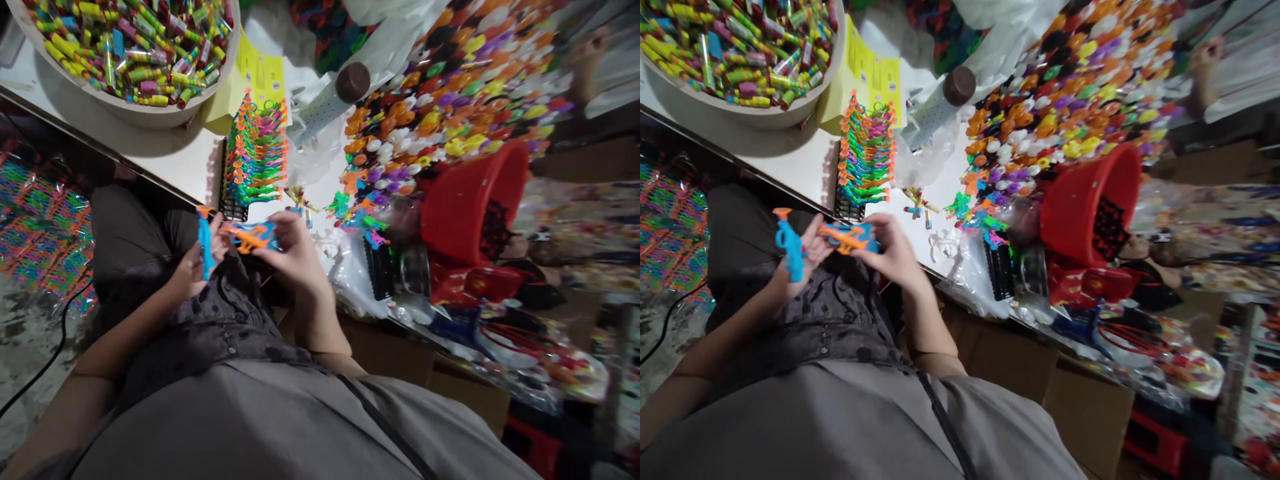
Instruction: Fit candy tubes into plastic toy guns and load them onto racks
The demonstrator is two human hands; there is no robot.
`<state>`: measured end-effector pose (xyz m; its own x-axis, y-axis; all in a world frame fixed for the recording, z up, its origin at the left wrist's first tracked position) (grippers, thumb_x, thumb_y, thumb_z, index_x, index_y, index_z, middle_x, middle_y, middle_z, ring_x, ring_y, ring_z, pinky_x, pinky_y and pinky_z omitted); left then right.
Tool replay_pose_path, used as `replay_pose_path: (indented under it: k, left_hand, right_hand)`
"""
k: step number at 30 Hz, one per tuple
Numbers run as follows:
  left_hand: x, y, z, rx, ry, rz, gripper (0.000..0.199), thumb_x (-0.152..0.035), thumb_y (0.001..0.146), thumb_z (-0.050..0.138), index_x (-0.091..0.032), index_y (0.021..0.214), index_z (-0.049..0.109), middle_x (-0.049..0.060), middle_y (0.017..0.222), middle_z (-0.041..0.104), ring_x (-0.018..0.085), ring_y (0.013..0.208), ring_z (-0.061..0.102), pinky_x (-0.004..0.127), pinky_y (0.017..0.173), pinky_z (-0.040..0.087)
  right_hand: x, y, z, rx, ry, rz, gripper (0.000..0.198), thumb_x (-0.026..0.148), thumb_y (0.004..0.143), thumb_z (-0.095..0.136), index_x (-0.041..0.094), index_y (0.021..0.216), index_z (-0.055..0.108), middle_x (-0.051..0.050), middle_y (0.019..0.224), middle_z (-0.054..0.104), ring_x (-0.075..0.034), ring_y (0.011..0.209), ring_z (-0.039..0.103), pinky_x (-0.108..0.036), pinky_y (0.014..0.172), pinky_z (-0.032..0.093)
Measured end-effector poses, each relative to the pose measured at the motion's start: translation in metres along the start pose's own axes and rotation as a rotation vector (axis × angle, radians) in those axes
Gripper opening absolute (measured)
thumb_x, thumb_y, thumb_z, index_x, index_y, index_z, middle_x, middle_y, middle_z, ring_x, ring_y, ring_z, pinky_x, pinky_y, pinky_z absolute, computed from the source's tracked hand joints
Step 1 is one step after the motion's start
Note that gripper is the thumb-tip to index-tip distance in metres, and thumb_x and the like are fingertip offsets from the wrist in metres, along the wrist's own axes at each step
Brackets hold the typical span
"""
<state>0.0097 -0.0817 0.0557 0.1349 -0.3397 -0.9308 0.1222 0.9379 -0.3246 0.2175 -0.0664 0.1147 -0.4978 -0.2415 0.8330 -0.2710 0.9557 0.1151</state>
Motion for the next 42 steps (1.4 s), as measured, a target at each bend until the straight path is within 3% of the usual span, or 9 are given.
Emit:
replay_pose_path:
  k: [4, 8, 13, 18, 22, 25, 31, 35, 42]
  left_hand:
    - [0.003, -0.017, 0.029, 0.009, -0.439, -0.091, 0.035, -0.046, 0.075, 0.065, -0.021, 0.099, 0.060, 0.007, 0.103, 0.067, 0.021, 0.100, 0.064, 0.034, 0.085, 0.053]
    - [0.000, -0.020, 0.019, -0.018, -0.644, -0.196, 0.033, -0.041, 0.076, 0.067, -0.019, 0.096, 0.053, 0.005, 0.090, 0.069, 0.018, 0.087, 0.068, 0.033, 0.075, 0.054]
    - [-0.007, -0.022, 0.006, -0.041, -0.759, -0.233, 0.029, -0.036, 0.079, 0.065, -0.018, 0.099, 0.053, 0.002, 0.089, 0.068, 0.015, 0.084, 0.067, 0.031, 0.078, 0.054]
    - [-0.014, -0.027, 0.003, -0.036, -0.785, -0.219, 0.029, -0.033, 0.082, 0.061, -0.019, 0.106, 0.053, 0.002, 0.091, 0.067, 0.017, 0.092, 0.066, 0.035, 0.086, 0.052]
    - [-0.017, -0.030, 0.002, -0.029, -0.751, -0.176, 0.034, -0.029, 0.080, 0.064, -0.021, 0.110, 0.050, 0.001, 0.093, 0.065, 0.016, 0.092, 0.066, 0.036, 0.087, 0.051]
    - [-0.018, -0.031, 0.004, -0.049, -0.692, -0.135, 0.035, -0.023, 0.077, 0.067, -0.021, 0.107, 0.049, 0.000, 0.092, 0.063, 0.016, 0.091, 0.065, 0.036, 0.087, 0.051]
    - [-0.016, -0.032, 0.006, -0.116, -0.530, -0.076, 0.035, -0.025, 0.075, 0.069, -0.021, 0.102, 0.047, -0.001, 0.091, 0.060, 0.014, 0.086, 0.065, 0.034, 0.082, 0.053]
    - [-0.014, -0.033, 0.005, -0.112, -0.443, -0.020, 0.039, -0.031, 0.073, 0.071, -0.020, 0.102, 0.047, 0.000, 0.091, 0.061, 0.014, 0.086, 0.065, 0.031, 0.079, 0.054]
    - [-0.007, -0.030, 0.003, -0.159, -0.357, 0.048, 0.043, -0.037, 0.072, 0.071, -0.020, 0.105, 0.049, 0.001, 0.093, 0.062, 0.015, 0.087, 0.065, 0.030, 0.078, 0.055]
  right_hand:
    - [0.014, -0.005, 0.013, 0.342, -0.068, -0.072, 0.041, 0.043, 0.081, 0.060, 0.027, 0.118, 0.052, -0.005, 0.106, 0.061, -0.018, 0.091, 0.060, -0.034, 0.085, 0.052]
    - [-0.064, 0.002, -0.053, -0.208, -0.516, 0.098, 0.028, 0.020, 0.087, 0.039, 0.021, 0.106, 0.060, -0.008, 0.099, 0.060, -0.018, 0.089, 0.056, -0.041, 0.091, 0.046]
    - [-0.158, 0.005, -0.077, -0.007, -0.747, 0.221, 0.039, 0.003, 0.072, 0.042, 0.015, 0.101, 0.065, -0.013, 0.127, 0.047, -0.022, 0.112, 0.048, -0.043, 0.101, 0.038]
    - [-0.183, 0.002, -0.066, -0.053, -0.752, 0.202, 0.022, 0.014, 0.077, 0.050, 0.018, 0.093, 0.064, -0.010, 0.126, 0.049, -0.025, 0.112, 0.048, -0.046, 0.099, 0.039]
    - [-0.152, 0.005, -0.077, -0.475, -0.559, -0.036, 0.014, 0.027, 0.082, 0.053, 0.018, 0.091, 0.060, -0.010, 0.109, 0.058, -0.025, 0.107, 0.054, -0.048, 0.095, 0.041]
    - [-0.100, 0.001, -0.070, -0.781, -0.036, -0.287, 0.018, 0.028, 0.086, 0.050, 0.023, 0.101, 0.057, -0.003, 0.090, 0.057, -0.014, 0.080, 0.061, -0.033, 0.073, 0.050]
    - [0.001, -0.011, 0.022, -0.074, 0.371, 0.177, 0.037, 0.042, 0.075, 0.067, 0.028, 0.108, 0.056, 0.003, 0.073, 0.057, -0.009, 0.055, 0.053, -0.021, 0.046, 0.044]
    - [0.019, -0.009, 0.053, -0.025, 0.375, 0.275, 0.030, 0.048, 0.076, 0.066, 0.022, 0.091, 0.060, 0.000, 0.074, 0.061, -0.008, 0.055, 0.052, -0.021, 0.045, 0.043]
    - [0.019, -0.001, 0.048, 0.014, 0.353, 0.328, 0.034, 0.050, 0.071, 0.070, 0.021, 0.088, 0.063, -0.001, 0.076, 0.065, -0.013, 0.067, 0.061, -0.026, 0.059, 0.052]
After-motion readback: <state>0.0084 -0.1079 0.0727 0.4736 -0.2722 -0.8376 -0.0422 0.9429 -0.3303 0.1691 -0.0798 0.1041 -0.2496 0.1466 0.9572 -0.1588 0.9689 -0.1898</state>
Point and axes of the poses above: each hand's wrist, its own y-axis towards the middle knuckle, its own z-axis out of the palm, x = y × z, the point moved 1 cm from there along y, towards the middle knuckle
